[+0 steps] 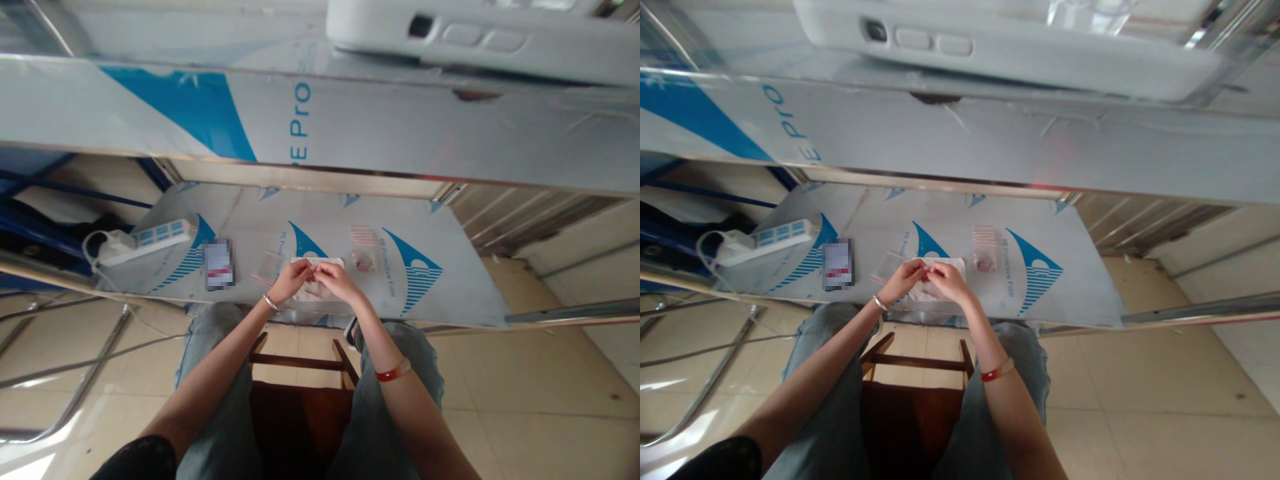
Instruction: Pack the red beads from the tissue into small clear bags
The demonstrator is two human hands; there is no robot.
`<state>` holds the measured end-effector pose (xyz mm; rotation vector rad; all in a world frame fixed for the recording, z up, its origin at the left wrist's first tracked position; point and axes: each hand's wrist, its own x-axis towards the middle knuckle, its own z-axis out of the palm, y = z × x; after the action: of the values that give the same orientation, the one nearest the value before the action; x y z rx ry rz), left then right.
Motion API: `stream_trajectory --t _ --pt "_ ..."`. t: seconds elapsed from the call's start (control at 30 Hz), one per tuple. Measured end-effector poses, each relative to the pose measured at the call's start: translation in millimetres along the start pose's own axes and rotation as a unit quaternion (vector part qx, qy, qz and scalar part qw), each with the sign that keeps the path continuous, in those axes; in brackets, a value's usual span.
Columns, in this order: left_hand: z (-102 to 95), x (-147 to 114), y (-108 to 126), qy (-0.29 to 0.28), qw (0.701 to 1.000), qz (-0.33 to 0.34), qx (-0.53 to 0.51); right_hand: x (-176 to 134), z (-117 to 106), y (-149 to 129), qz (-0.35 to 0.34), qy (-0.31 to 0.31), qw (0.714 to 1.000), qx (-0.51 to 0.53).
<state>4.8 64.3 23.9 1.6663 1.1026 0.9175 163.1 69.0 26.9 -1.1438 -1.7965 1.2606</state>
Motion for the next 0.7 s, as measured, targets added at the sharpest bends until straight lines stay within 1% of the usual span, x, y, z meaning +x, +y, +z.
stream_trajectory --t 0.17,0.33,0.53,0.63,0.7 --pt "-0.6 -2 4 0.011 1.000 0.005 0.027 -1 -2 3 -0.013 -0.006 1.000 -0.017" --pt "0.7 0 5 0.032 0.999 0.008 0.029 0 -5 6 -0.017 0.016 0.997 -0.071" --pt "1.0 6 -1 0.048 0.999 0.017 0.020 4 -9 8 -0.028 0.042 0.993 -0.105" --pt "0.9 11 -5 0.055 0.998 0.015 0.005 6 -13 8 -0.028 0.062 0.992 -0.107" --pt "0.6 14 -8 0.067 0.998 0.010 -0.014 6 -15 9 -0.017 0.060 0.994 -0.089"
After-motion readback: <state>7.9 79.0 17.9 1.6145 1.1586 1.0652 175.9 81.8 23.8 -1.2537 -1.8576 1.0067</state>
